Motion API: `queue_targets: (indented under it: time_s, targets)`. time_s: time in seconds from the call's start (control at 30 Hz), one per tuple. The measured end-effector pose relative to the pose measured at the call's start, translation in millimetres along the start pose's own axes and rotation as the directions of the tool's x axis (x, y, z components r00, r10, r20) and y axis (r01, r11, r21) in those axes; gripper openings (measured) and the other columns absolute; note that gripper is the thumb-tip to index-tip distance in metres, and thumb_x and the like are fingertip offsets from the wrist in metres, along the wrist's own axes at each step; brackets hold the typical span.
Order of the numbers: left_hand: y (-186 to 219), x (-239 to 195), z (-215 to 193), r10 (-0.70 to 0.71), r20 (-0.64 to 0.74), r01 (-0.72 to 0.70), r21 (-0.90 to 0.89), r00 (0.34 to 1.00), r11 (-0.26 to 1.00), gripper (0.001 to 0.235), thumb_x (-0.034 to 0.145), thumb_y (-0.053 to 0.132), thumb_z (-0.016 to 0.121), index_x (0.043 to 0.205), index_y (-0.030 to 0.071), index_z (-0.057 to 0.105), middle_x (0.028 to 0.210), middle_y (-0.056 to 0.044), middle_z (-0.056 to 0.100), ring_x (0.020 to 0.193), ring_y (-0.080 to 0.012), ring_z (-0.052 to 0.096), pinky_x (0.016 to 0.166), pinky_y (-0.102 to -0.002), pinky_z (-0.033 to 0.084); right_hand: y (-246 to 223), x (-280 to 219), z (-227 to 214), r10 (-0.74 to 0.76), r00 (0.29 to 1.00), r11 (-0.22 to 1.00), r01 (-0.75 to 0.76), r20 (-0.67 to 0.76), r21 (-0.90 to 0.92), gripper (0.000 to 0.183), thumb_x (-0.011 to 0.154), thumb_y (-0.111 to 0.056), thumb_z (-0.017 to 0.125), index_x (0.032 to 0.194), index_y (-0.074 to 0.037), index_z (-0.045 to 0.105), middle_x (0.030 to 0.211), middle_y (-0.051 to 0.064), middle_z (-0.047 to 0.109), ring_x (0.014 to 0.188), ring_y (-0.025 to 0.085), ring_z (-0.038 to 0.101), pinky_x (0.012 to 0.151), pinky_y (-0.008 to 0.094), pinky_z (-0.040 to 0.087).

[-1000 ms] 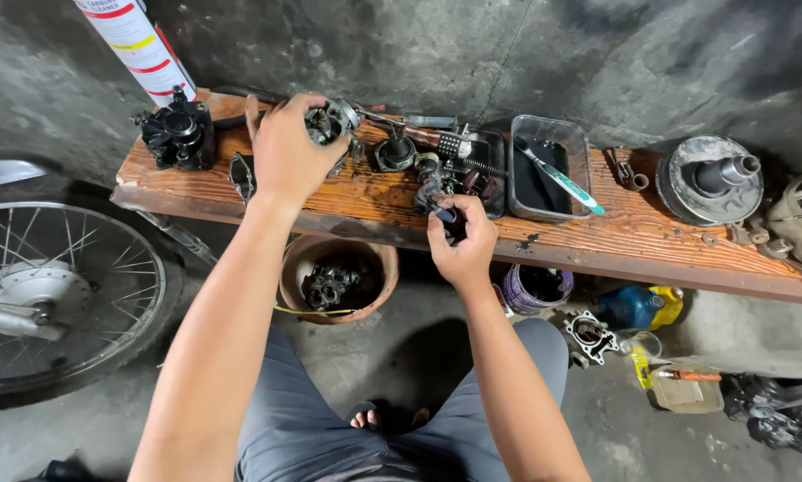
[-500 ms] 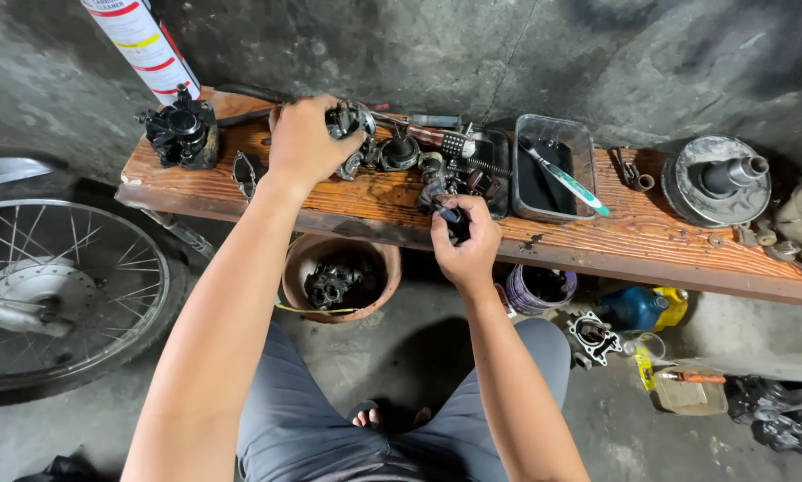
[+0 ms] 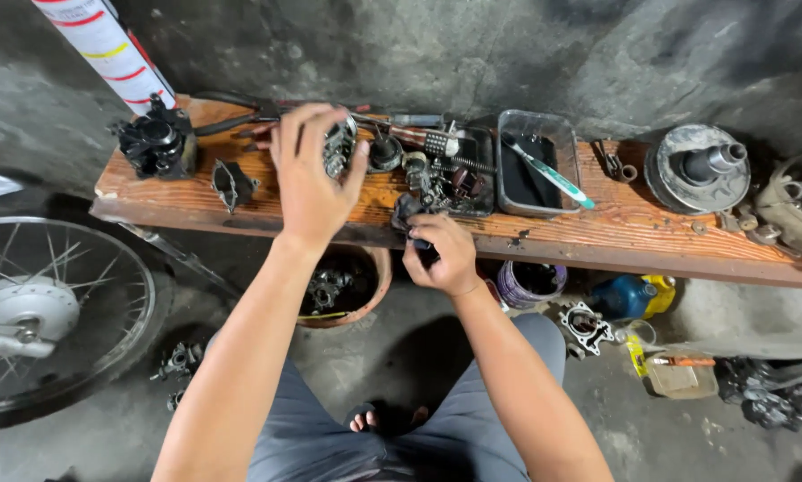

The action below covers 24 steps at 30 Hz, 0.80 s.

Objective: The person cleans various carburetor parts using a cloth and a toothbrush. They wipe and scrub the components, including the main body and smaller internal pieces, then place them on the workbench.

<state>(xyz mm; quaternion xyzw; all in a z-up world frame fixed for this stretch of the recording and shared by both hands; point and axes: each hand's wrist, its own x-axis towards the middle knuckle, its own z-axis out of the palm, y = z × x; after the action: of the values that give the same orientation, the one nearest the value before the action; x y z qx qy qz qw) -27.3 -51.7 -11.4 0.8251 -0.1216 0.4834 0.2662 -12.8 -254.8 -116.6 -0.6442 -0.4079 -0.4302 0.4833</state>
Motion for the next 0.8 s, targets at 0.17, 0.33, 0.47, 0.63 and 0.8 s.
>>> queue_targets:
  time_s: [0.17,0.33,0.47,0.63,0.8]
  targets:
    - [15.1,-27.8,23.2,0.052,0.098,-0.035,-0.171,0.994,0.985,0.022,0.096,0.014,0.068,0.118,0.012,0.067,0.114,-0.009,0.060,0.111,-0.0255,0.059,0.097,-0.041,0.044,-1.5,0.8,-28.5,-0.013,0.999,1.000,0.013,-0.040,-0.002,0.010,0.086,-0.015,0.069,0.082,-0.008,0.074,0.084,0.012,0.076,0.064,0.031,0.070,0.064,0.039,0.058]
    - [21.8,-48.3,43.7,0.061,0.073,-0.046,-0.196,0.995,0.980,0.023,0.094,0.021,0.074,0.116,0.016,0.071,0.111,-0.002,0.061,0.096,-0.0253,0.062,0.085,-0.037,0.049,22.1,-14.1,-71.1,0.020,0.986,0.994,-0.037,-0.164,-0.105,0.022,0.092,-0.020,0.065,0.079,-0.003,0.071,0.077,0.012,0.073,0.062,0.028,0.068,0.063,0.034,0.057]
    - [16.8,-57.6,61.0,0.108,0.021,-0.106,-0.109,0.994,0.988,0.021,0.093,0.019,0.072,0.113,0.013,0.070,0.107,-0.005,0.060,0.093,-0.0262,0.062,0.082,-0.037,0.049,41.9,-32.8,-77.8,0.183,0.909,0.980,-0.200,-0.374,-0.006,0.019,0.089,-0.014,0.053,0.074,-0.002,0.055,0.062,0.010,0.056,0.055,0.022,0.057,0.061,0.031,0.053]
    - [16.5,-53.7,59.4,0.143,0.018,-0.141,-0.091,0.990,0.986,0.019,0.093,0.018,0.071,0.111,0.013,0.071,0.104,-0.006,0.060,0.088,-0.0266,0.059,0.075,-0.037,0.048,49.9,-38.4,-69.9,0.192,0.911,0.980,-0.199,-0.366,0.017,0.022,0.092,-0.015,0.049,0.073,-0.005,0.056,0.057,0.005,0.052,0.048,0.017,0.053,0.057,0.028,0.052]
    - [14.7,-55.3,60.8,0.150,0.047,-0.147,-0.070,0.988,0.987,0.018,0.091,0.019,0.074,0.108,0.014,0.073,0.102,-0.005,0.059,0.088,-0.0290,0.058,0.073,-0.037,0.046,38.9,-25.5,-70.6,0.215,0.922,0.975,-0.219,-0.322,0.023,0.025,0.094,-0.013,0.048,0.072,-0.005,0.056,0.055,0.006,0.052,0.043,0.017,0.051,0.051,0.028,0.051]
